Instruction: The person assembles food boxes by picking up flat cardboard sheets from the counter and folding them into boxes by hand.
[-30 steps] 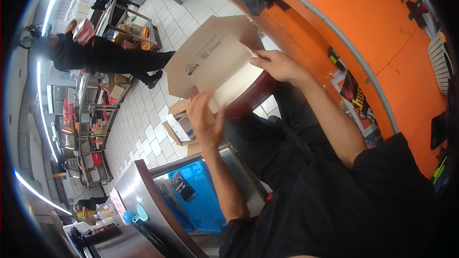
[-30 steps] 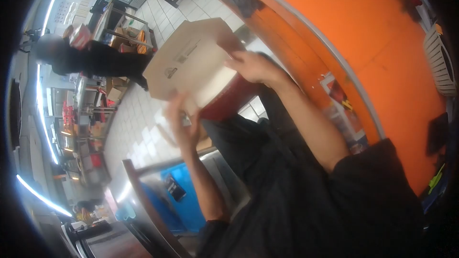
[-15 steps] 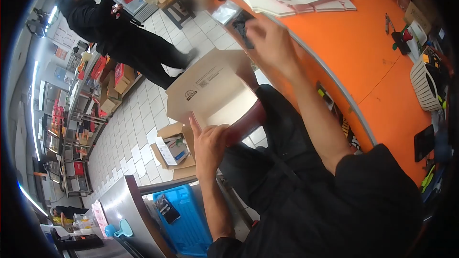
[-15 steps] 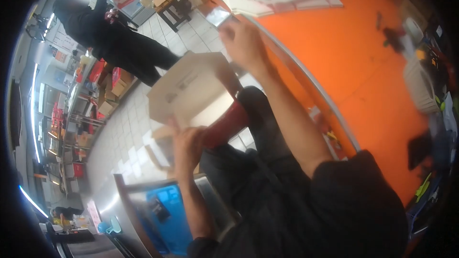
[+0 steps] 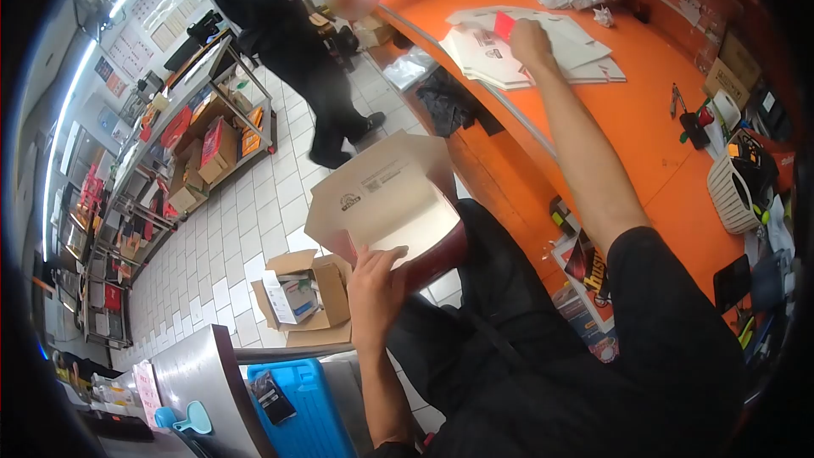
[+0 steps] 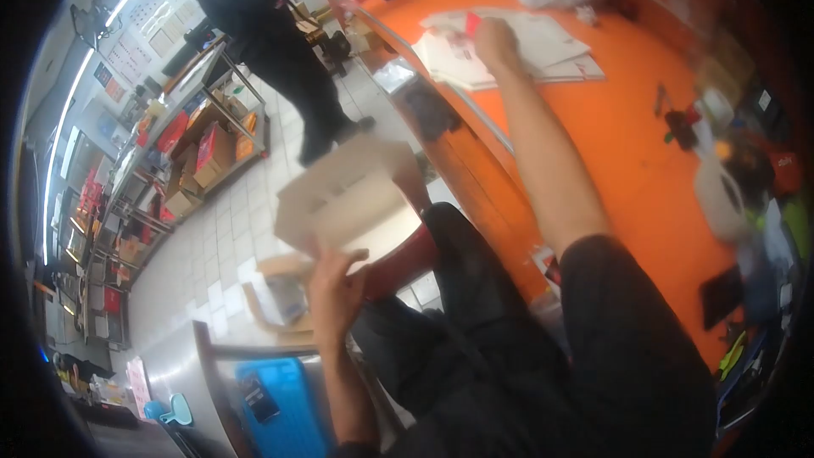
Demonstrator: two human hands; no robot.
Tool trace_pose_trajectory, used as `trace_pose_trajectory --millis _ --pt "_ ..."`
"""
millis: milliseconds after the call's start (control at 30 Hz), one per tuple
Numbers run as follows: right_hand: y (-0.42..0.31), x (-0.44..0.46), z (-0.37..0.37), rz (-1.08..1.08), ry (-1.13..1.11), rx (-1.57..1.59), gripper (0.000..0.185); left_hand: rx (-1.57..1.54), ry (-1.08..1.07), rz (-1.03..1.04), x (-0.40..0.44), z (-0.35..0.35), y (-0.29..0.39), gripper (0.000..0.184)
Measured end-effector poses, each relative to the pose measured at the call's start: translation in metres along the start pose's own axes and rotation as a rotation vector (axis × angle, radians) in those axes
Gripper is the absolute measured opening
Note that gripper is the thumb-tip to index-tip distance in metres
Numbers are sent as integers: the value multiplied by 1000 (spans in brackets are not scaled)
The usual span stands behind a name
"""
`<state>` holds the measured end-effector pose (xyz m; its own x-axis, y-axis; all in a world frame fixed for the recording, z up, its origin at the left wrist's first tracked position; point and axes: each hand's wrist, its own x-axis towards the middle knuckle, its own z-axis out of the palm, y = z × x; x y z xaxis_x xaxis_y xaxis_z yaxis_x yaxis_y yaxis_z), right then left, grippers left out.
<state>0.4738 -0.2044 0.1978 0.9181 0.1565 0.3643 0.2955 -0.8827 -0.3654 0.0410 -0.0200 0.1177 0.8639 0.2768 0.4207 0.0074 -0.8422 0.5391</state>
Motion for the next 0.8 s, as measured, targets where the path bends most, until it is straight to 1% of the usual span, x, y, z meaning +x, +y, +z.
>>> trace_pose_trajectory --millis 33,67,100,167,200,233,267,300,367,400,433,500,533,600,633,667,700,733,767,800 --pt "-1 -6 -7 116 135 168 24 3 9 1 0 -5 3 18" --pt "-15 -22 -27 113 269 111 24 -57 83 31 0 -10 6 20" --pt "-24 -28 -36 101 274 115 24 -117 158 61 0 -14 9 22" --pt "-40 -37 -48 68 601 264 26 -154 170 19 -4 -20 9 21" --pt "-55 -53 -58 63 604 270 26 -335 252 -62 -4 -20 9 20" --pt "-72 -75 -68 -42 616 436 29 -517 330 -143 -4 -20 9 20" --pt "-83 -87 -71 -144 624 600 34 -590 355 -115 0 -23 14 23" --pt "-86 -87 -67 -139 619 600 34 -587 350 -119 5 -24 18 23" --pt "-86 -93 -49 -38 353 185 46 -709 293 -124 9 -27 23 27" --pt "-77 -79 -36 96 -16 188 64 -643 236 -100 7 -28 21 29" --pt "-66 -80 -18 90 -5 188 64 -646 243 -91 3 -25 18 29" --pt "-55 -95 1 103 -278 -158 88 -754 166 -134 -7 -19 8 29" --pt "-54 -95 2 102 -273 -158 88 -719 150 -162 -8 -16 7 30" --pt "-60 -107 -8 160 -357 -86 95 -733 124 -197 -5 -13 18 30" --pt "-61 -114 -15 167 -366 -86 95 -746 98 -222 -4 -10 24 29" --pt "-63 -118 -28 169 -413 -66 99 -834 73 -228 -2 -1 28 29" --pt "-63 -122 -34 171 -461 -47 103 -867 0 -244 2 2 38 31" --pt "-56 -125 -32 173 -462 -49 103 -1040 -64 -287 6 15 44 34" --pt "-45 -126 -29 236 -414 -26 91 -1211 -125 -325 11 29 51 36" --pt "-32 -127 -25 295 -366 0 80 -1245 -239 -376 17 39 57 39"
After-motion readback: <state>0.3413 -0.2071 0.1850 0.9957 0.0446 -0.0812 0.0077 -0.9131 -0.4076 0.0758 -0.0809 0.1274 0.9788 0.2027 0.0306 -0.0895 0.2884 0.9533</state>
